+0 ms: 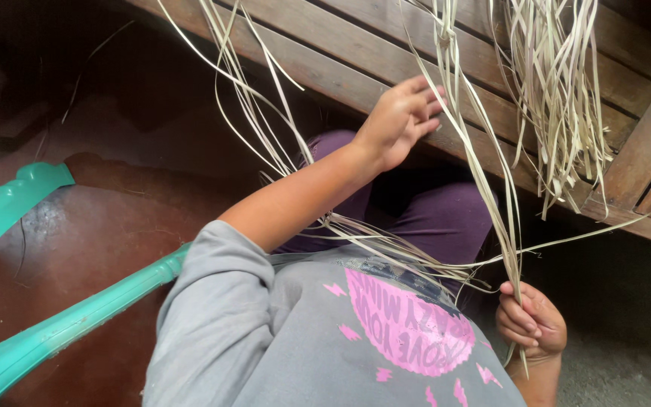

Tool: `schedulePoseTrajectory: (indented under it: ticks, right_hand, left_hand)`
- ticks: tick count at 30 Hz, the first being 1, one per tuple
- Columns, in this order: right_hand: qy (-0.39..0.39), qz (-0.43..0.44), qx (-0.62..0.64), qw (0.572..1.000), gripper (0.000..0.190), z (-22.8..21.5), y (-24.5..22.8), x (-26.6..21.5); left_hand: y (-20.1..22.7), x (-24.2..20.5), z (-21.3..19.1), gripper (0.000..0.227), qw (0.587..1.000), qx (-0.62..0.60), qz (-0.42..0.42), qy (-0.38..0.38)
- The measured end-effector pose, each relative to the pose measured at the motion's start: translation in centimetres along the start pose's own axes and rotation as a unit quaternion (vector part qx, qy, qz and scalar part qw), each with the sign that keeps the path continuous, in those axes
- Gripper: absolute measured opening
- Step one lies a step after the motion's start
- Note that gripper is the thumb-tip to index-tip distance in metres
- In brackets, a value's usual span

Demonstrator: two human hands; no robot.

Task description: The person weaves together thin strips of plant material by hand while sitting on the floor.

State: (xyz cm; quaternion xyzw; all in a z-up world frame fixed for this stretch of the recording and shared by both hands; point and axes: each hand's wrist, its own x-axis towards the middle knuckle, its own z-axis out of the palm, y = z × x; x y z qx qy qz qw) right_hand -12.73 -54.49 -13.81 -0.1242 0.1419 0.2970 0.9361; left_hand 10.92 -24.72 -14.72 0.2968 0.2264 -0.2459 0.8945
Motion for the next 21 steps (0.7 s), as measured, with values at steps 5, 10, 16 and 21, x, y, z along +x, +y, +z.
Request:
schedulePoseTrajectory:
  ticks: [5,10,16,21]
  right_hand:
    - [0.023,0.001,0.01,1.0,0.031,-0.6,0.4,-0.1]
    - [0.075,0.028,-0.02,0.997,0.033,-2.9,0.5,-0.5]
    - [0.424,0.165,-0.427,0.781,0.047,2.7,0.3,1.7]
    - [0.412,0.217,-0.673,0.574,0.05,0.4,-5.0,-0.4]
  left_hand:
    - [-0.5,3.1,-0.3,0.049,0.995,-0.076,0.051,0.038]
    - [-1.1,4.0,-0.1,0.061,0.998,-0.002,0.041,0.042]
    - [-1.1,2.7,0.6,0.044,0.988,0.14,0.07,0.016]
    - [0.7,2.3,0.4,0.05,0.99,0.138,0.029,0.023]
